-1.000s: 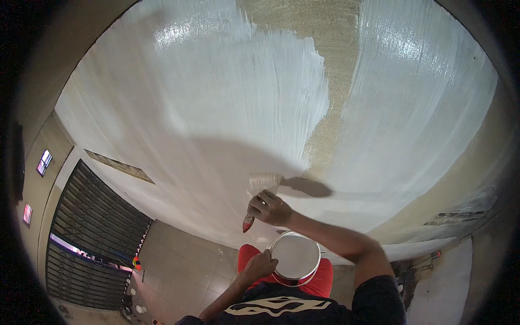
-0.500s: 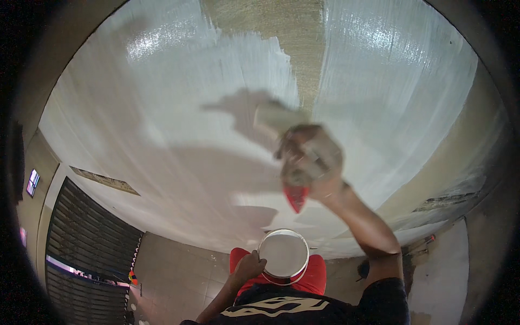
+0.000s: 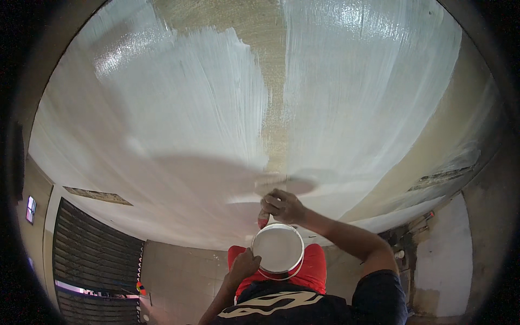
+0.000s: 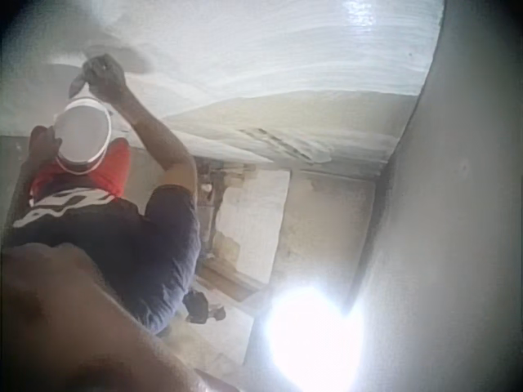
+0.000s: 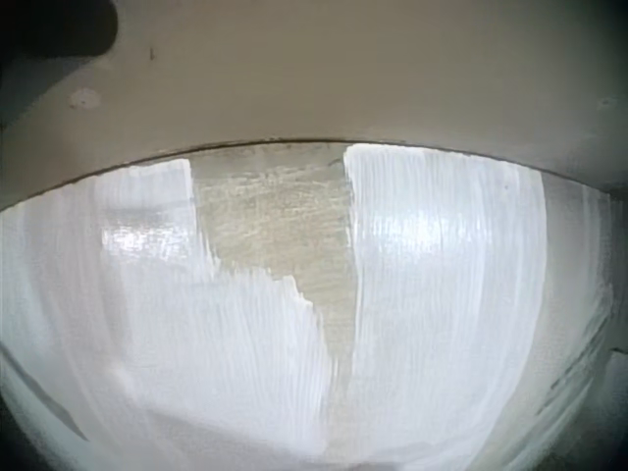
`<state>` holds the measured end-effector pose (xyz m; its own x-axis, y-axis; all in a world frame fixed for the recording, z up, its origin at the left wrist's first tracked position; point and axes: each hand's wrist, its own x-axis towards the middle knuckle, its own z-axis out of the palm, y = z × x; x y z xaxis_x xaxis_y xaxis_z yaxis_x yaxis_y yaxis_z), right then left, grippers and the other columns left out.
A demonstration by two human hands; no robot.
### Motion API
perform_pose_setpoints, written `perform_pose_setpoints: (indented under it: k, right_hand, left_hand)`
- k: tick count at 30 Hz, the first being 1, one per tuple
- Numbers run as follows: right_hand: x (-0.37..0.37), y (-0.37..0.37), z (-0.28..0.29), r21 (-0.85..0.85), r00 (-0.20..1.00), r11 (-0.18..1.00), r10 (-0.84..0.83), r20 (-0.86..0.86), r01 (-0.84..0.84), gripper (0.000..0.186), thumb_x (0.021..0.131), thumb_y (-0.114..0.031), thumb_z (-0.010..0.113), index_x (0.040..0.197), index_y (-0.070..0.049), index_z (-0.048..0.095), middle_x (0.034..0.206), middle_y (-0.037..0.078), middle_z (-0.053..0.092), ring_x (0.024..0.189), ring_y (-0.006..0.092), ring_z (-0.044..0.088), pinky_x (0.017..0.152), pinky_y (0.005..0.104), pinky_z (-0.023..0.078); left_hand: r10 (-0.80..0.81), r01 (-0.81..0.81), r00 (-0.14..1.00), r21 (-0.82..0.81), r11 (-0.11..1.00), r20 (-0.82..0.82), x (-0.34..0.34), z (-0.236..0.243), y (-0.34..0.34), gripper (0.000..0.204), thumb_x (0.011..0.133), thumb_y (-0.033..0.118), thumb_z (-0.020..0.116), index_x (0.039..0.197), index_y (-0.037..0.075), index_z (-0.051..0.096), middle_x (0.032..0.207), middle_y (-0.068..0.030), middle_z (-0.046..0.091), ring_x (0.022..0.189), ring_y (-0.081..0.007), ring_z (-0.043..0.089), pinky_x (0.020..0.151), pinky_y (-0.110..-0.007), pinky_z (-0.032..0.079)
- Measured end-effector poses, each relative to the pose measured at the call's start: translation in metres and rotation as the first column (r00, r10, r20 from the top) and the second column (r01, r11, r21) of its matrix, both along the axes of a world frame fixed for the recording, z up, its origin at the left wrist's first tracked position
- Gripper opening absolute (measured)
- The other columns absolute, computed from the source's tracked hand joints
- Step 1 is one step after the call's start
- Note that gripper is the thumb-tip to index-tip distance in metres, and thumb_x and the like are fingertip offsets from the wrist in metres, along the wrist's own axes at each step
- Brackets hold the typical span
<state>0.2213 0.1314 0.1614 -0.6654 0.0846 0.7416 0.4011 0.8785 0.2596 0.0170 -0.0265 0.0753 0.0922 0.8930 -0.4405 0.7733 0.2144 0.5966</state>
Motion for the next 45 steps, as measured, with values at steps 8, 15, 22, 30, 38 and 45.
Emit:
perform_pose_setpoints:
  k: [8,15,22,30,38,45]
  right_hand:
    - [0.020,0.007,0.034,-0.350,0.970,0.934,-0.150,-0.190,0.076,0.027,0.061,0.000,0.069,0.087,-0.005,0.063,0.092,0.007,0.062,0.090,0.0300,0.063,0.076,0.0390,0.055]
    - [0.045,0.019,0.197,0.199,0.974,0.980,0.024,-0.227,0.022,0.033,0.066,0.001,0.076,0.093,-0.006,0.059,0.097,0.011,0.063,0.088,0.0332,0.064,0.068,0.0426,0.058]
    - [0.041,0.023,0.155,0.523,0.994,0.847,-0.048,-0.101,0.094,0.033,0.068,-0.006,0.079,0.096,-0.009,0.061,0.100,0.009,0.063,0.099,0.0339,0.065,0.076,0.0413,0.061]
    - [0.037,-0.001,-0.021,-0.034,0.995,0.999,-0.039,-0.095,0.036,0.024,0.068,-0.010,0.077,0.086,-0.010,0.062,0.100,0.005,0.061,0.087,0.0253,0.064,0.076,0.0344,0.060]
    - [0.050,0.017,0.095,-0.083,0.990,0.995,0.049,-0.132,-0.060,0.028,0.050,-0.001,0.073,0.072,-0.006,0.055,0.091,0.010,0.060,0.086,0.0318,0.064,0.066,0.0382,0.057]
    - [0.045,0.019,0.231,0.401,0.981,0.916,0.079,-0.177,-0.001,0.030,0.058,-0.003,0.079,0.076,-0.007,0.056,0.093,0.008,0.063,0.088,0.0302,0.065,0.068,0.0367,0.060]
  left_hand:
    - [-0.022,0.021,1.000,0.032,0.999,0.020,0.001,0.002,0.000,0.050,0.084,0.031,0.054,0.105,-0.015,0.053,0.090,-0.0371,0.063,0.089,-0.0502,0.064,0.083,-0.054,0.051]
    - [-0.002,-0.001,0.999,0.053,0.999,0.050,0.001,-0.001,0.002,0.049,0.085,0.030,0.052,0.104,-0.015,0.053,0.087,-0.0376,0.063,0.088,-0.0503,0.064,0.081,-0.055,0.051]
    - [0.007,-0.011,0.998,0.059,0.998,0.063,-0.001,-0.003,-0.001,0.048,0.085,0.029,0.053,0.103,-0.015,0.053,0.086,-0.0373,0.063,0.086,-0.0502,0.064,0.080,-0.054,0.051]
    - [-0.021,0.020,0.999,0.032,0.999,0.027,0.001,0.005,0.000,0.048,0.084,0.029,0.054,0.103,-0.015,0.053,0.089,-0.0374,0.063,0.089,-0.0497,0.064,0.082,-0.054,0.051]
    - [-0.047,0.046,0.998,0.044,0.998,0.032,0.001,-0.001,0.002,0.050,0.084,0.030,0.054,0.104,-0.016,0.053,0.089,-0.0372,0.063,0.089,-0.0500,0.064,0.082,-0.054,0.051]
    - [-0.030,0.029,0.999,0.022,0.999,0.025,0.003,0.000,0.001,0.051,0.084,0.030,0.054,0.105,-0.016,0.053,0.091,-0.0371,0.063,0.091,-0.0501,0.063,0.084,-0.054,0.050]
